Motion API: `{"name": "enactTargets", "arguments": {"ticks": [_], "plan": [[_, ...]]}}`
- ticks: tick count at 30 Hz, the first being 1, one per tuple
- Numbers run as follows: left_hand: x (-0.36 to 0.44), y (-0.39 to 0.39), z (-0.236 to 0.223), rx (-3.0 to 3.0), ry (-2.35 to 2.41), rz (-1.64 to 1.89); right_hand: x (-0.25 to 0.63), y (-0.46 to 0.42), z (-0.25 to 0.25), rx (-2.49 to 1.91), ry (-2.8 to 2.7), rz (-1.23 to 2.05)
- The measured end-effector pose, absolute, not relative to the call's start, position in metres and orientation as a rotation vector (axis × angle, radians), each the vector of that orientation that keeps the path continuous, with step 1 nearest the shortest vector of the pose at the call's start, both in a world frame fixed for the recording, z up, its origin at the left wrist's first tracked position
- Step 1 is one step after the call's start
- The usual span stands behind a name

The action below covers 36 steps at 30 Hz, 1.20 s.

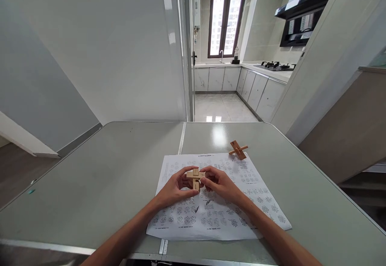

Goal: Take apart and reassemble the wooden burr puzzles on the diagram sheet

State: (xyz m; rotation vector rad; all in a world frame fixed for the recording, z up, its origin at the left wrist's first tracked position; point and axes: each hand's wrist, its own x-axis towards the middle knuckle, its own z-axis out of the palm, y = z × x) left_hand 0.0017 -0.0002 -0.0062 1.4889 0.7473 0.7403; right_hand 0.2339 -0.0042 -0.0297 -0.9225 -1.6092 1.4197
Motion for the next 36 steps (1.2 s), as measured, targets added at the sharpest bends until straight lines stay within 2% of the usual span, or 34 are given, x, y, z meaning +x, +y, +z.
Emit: {"name": "enactTargets", "arguments": {"ticks": [8, 36], "plan": [[-0.0005, -0.0012, -0.0032, 1.513, 0.784, 0.744, 0.2345, -0.0067, -0.031, -0.983, -1.747, 1.189], [0.0025, 0.0011, -0.0084, 1.46, 0.758, 0.789, 0.2354, -0.0048, -0.0349, -0.97, -1.665, 1.257]]}}
